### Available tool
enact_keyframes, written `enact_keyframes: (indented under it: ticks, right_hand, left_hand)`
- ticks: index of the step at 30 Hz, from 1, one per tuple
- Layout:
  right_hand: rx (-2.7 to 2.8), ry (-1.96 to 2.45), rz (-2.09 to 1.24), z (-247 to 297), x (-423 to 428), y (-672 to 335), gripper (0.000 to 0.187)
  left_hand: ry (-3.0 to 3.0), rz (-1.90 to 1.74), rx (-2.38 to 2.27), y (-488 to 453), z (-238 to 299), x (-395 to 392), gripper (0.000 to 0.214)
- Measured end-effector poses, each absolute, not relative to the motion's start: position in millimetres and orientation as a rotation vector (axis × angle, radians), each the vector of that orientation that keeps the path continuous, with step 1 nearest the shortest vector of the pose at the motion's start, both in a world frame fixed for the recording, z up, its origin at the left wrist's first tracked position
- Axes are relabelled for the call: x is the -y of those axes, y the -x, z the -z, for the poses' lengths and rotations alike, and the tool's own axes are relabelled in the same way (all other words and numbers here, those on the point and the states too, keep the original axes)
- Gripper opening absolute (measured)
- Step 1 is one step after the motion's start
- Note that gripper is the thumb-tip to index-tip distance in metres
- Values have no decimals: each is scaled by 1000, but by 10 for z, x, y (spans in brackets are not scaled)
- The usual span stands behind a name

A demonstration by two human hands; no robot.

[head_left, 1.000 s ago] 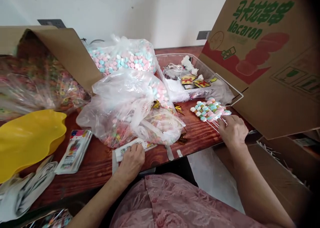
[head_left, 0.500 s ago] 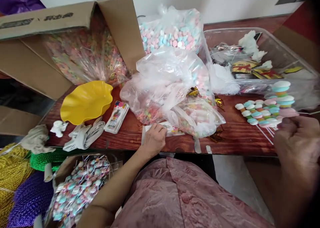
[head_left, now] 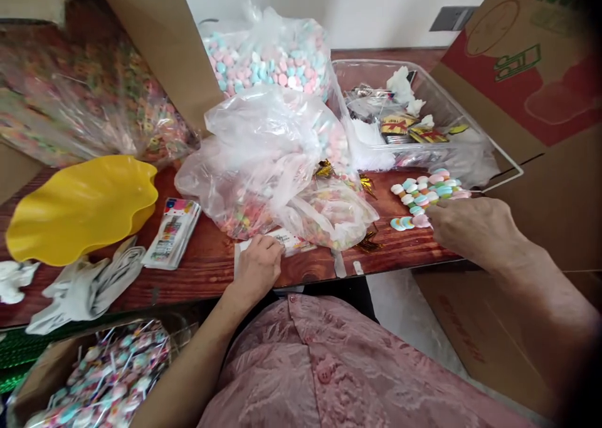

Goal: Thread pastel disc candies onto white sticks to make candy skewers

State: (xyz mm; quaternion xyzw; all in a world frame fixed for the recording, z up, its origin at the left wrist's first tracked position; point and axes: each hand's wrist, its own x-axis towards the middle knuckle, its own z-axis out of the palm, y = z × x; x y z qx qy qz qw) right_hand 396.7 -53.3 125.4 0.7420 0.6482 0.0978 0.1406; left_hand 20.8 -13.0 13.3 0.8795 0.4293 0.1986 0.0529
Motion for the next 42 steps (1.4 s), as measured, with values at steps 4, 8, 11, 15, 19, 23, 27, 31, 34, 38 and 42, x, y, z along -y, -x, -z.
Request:
enact_keyframes:
  ticks: [4, 8, 11, 15, 19, 23, 27, 31, 34, 38, 42]
  right_hand:
    - [-1736, -2004, -262, -1212, 453, -4088, 14]
    - [-1567, -2035, -85, -1295, 475, -4341, 14]
    - [-1462, -2050, 0, -1345, 504, -4431, 13]
    - [-1394, -2081, 33, -1355, 506, -4463, 13]
    - [-1436, -2044, 35, -1352, 460, -4489, 12]
    - [-1532, -2021, -39, -1386, 431, -4505, 9]
    - [-1601, -2074, -67, -1391, 466, -4532, 8]
    - [-1657, -2035, -97, -1344, 523, -4532, 10]
    - [-1647, -2012, -83, -1344, 544, -4480, 11]
    - [-1670, -1947, -106, -1369, 532, -4408, 10]
    - [-1780, -1990, -59, -1337, 483, -4386, 16]
  left_hand:
    - [-2459, -863, -1282, -159, -40, 61, 20]
    - [-2548, -781, -1191, -116, -34, 88, 14]
    - [-2589, -698, -1143, -96, -72, 104, 16]
    - [-2606, -715, -1119, -85, -77, 61, 19]
    - [-2581, -800, -1155, -91, -31, 32, 19]
    - [-2536, -877, -1183, -103, 9, 49, 18]
    - [-2512, -911, -1216, -115, 16, 62, 17]
    - [-2522, -866, -1239, -121, -1, 58, 17]
    - [-2535, -876, -1234, -125, -8, 58, 18]
    - [-2569, -865, -1235, -129, -8, 68, 17]
    - [-2561, -858, -1219, -124, 5, 72, 19]
